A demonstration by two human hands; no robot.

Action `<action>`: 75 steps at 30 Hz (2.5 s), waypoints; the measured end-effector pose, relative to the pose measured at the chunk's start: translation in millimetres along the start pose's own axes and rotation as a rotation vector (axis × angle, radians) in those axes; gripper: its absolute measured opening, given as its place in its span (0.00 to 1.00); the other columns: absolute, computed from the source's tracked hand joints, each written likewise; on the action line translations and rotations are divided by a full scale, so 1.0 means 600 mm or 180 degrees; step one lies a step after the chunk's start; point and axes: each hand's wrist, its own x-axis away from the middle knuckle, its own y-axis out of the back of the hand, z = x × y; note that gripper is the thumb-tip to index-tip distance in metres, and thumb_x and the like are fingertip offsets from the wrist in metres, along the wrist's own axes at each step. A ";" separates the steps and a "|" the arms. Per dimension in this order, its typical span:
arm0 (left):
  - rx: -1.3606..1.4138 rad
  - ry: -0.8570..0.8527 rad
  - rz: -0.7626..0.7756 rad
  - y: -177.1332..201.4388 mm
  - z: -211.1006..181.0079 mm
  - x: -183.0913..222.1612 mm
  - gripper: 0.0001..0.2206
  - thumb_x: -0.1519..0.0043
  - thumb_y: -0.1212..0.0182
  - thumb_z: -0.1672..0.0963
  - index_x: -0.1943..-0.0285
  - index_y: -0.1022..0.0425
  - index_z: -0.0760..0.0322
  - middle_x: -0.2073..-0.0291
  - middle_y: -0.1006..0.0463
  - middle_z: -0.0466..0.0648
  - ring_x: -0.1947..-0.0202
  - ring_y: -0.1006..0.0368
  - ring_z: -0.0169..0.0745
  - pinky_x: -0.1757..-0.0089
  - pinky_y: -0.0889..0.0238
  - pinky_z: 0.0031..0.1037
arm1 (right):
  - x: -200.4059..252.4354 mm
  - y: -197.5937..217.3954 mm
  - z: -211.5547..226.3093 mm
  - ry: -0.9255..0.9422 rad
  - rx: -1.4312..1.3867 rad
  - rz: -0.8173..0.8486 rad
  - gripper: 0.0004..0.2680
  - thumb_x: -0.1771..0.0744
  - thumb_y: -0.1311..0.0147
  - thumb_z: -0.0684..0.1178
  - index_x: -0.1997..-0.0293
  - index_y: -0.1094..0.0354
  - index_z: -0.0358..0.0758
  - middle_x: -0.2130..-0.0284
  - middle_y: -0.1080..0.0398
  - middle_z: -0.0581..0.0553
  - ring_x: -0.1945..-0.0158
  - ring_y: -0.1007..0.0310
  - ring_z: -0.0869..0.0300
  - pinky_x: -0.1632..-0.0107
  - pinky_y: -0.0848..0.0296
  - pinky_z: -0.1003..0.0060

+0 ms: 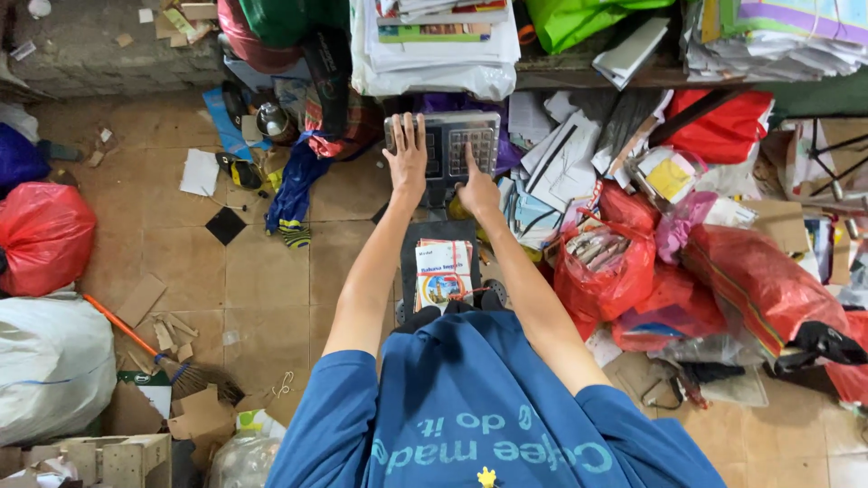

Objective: Records inventory in a notebook, sorts through stacks of books, and enters data into an electronic weighing scale.

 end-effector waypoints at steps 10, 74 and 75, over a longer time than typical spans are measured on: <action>0.0059 0.0047 -0.0209 0.020 0.007 0.006 0.48 0.46 0.32 0.64 0.17 0.59 0.60 0.22 0.57 0.55 0.22 0.64 0.62 0.50 0.29 0.61 | 0.001 0.033 0.011 0.0243 -0.0259 -0.0293 0.35 0.36 0.41 0.51 0.22 0.62 0.71 0.58 0.23 0.29 0.56 0.24 0.36 0.53 0.25 0.43; 0.1533 -0.0434 0.0022 0.022 -0.010 -0.052 0.53 0.53 0.21 0.46 0.24 0.51 0.71 0.30 0.45 0.57 0.27 0.54 0.61 0.33 0.80 0.63 | 0.013 -0.054 -0.025 0.0095 -0.0268 -0.0250 0.38 0.37 0.46 0.45 0.21 0.71 0.70 0.65 0.23 0.29 0.62 0.23 0.35 0.59 0.26 0.40; 0.1532 -0.0404 0.0007 0.018 -0.016 -0.057 0.53 0.53 0.21 0.46 0.24 0.51 0.71 0.30 0.45 0.57 0.27 0.54 0.61 0.33 0.80 0.63 | 0.010 -0.050 -0.030 0.0125 -0.0255 -0.0245 0.38 0.37 0.46 0.45 0.21 0.71 0.70 0.65 0.23 0.29 0.62 0.23 0.35 0.59 0.26 0.40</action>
